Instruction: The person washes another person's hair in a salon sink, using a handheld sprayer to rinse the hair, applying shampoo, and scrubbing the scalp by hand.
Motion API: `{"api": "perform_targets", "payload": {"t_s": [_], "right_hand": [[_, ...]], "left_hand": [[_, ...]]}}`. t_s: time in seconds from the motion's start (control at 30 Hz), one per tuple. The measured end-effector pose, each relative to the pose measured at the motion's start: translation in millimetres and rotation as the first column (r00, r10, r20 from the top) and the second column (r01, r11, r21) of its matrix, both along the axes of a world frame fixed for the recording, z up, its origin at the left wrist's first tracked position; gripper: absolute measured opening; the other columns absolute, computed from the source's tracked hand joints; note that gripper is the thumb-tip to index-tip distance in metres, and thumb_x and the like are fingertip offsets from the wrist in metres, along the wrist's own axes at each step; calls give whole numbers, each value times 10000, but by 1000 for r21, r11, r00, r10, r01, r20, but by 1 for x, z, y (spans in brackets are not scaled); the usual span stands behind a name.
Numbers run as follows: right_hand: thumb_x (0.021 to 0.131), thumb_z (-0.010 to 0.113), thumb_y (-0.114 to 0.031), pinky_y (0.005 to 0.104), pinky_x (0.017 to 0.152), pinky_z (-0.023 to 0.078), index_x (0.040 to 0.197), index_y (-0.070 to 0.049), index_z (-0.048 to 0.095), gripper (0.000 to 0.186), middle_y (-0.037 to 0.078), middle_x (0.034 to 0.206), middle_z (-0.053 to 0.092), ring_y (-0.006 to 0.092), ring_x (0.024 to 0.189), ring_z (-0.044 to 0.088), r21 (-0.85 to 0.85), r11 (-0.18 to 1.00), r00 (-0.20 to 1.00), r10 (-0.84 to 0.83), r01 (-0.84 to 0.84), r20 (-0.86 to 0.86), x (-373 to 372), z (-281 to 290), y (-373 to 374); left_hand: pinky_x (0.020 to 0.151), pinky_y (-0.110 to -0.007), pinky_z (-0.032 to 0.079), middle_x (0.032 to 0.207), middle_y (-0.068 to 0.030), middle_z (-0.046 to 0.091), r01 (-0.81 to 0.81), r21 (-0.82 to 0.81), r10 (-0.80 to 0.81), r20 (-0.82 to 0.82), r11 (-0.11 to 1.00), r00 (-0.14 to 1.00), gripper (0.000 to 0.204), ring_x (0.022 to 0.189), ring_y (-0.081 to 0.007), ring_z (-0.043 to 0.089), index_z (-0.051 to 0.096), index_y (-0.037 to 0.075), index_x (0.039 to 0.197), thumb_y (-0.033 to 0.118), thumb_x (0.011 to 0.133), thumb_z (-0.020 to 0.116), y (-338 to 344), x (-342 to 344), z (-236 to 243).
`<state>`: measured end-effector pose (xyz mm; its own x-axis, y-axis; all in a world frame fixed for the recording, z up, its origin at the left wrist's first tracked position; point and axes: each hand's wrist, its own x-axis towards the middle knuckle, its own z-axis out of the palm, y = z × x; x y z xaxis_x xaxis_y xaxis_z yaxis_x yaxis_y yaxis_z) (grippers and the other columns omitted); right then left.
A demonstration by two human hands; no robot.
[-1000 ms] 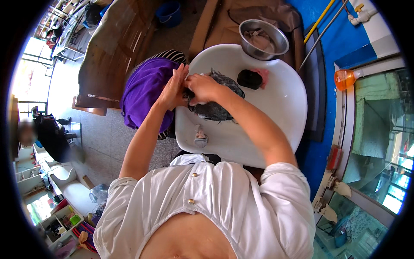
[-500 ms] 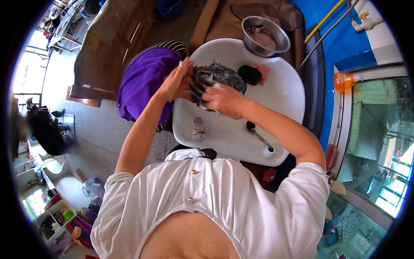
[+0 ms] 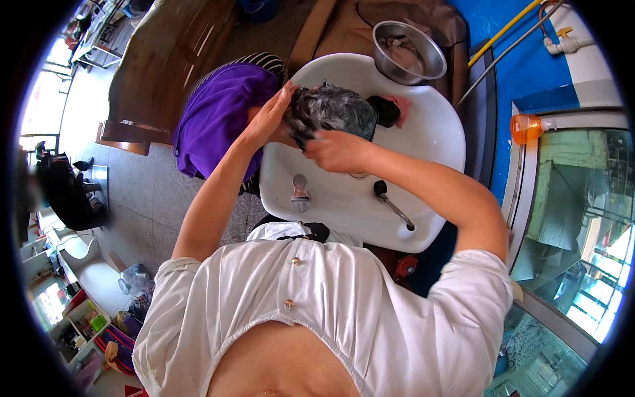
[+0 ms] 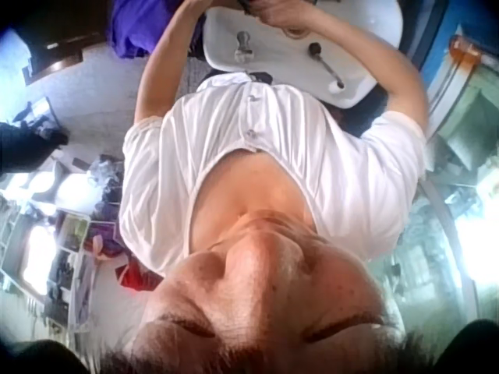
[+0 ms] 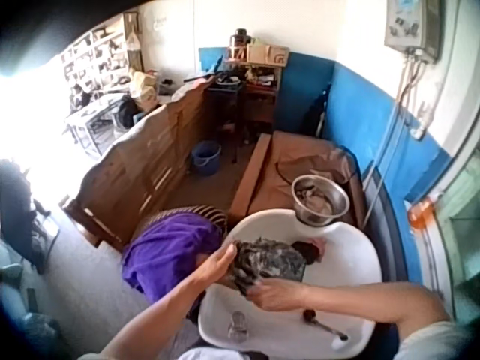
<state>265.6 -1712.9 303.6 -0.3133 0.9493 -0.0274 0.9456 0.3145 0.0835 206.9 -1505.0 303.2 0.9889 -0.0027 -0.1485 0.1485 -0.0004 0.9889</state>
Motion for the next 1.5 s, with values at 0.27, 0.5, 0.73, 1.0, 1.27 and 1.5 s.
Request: {"api": "perform_targets", "payload": {"t_s": [0.27,0.5,0.73,1.0,1.27,1.5], "right_hand": [[688,575,-209,409,853,421,739,-155,634,94,-44,941,552,164,1004,503,257,958,991,110,-126,74,20,13,-20],[770,565,-208,406,765,401,852,-138,629,125,17,919,564,195,963,523,201,767,779,-533,610,-331,29,14,49],[788,555,-221,455,749,416,944,-108,643,211,67,935,579,280,968,527,203,799,813,-500,566,-297,3,10,38],[760,533,-121,413,864,450,969,-72,648,243,144,985,625,340,979,572,-107,739,555,-586,666,-590,74,-9,49],[854,529,-182,315,892,400,1014,-70,599,208,68,1040,596,165,990,522,-505,767,-158,-484,396,-861,130,-93,-3],[904,485,-205,313,899,399,1000,-38,607,228,66,1023,619,172,975,556,-476,719,-234,-417,506,-878,106,-53,-10]], "left_hand": [[1115,-361,167,1488,-153,210,-77,-200,60,-89,977,994,786,1381,-257,180,132,10,1445,576,931,315,5,1,-4],[1109,-336,182,1474,-177,231,-63,-162,61,-23,985,998,779,1372,-253,205,134,-24,1432,480,926,443,4,10,-16],[1102,-347,200,1462,-240,216,-2,34,1,13,999,1000,875,1367,-286,209,107,-82,1411,378,868,616,5,6,-20],[1087,-419,229,1371,-250,352,112,841,-322,77,530,944,1258,1298,-359,327,225,-33,1394,319,374,872,-6,-1,-12],[1047,-430,274,1333,-193,420,170,815,-345,40,554,938,1175,1256,-341,380,302,14,1357,322,375,867,-23,10,4],[1041,-429,281,1283,-192,468,114,856,-311,56,504,949,1175,1225,-348,412,324,26,1352,337,359,870,-16,3,9]]}}
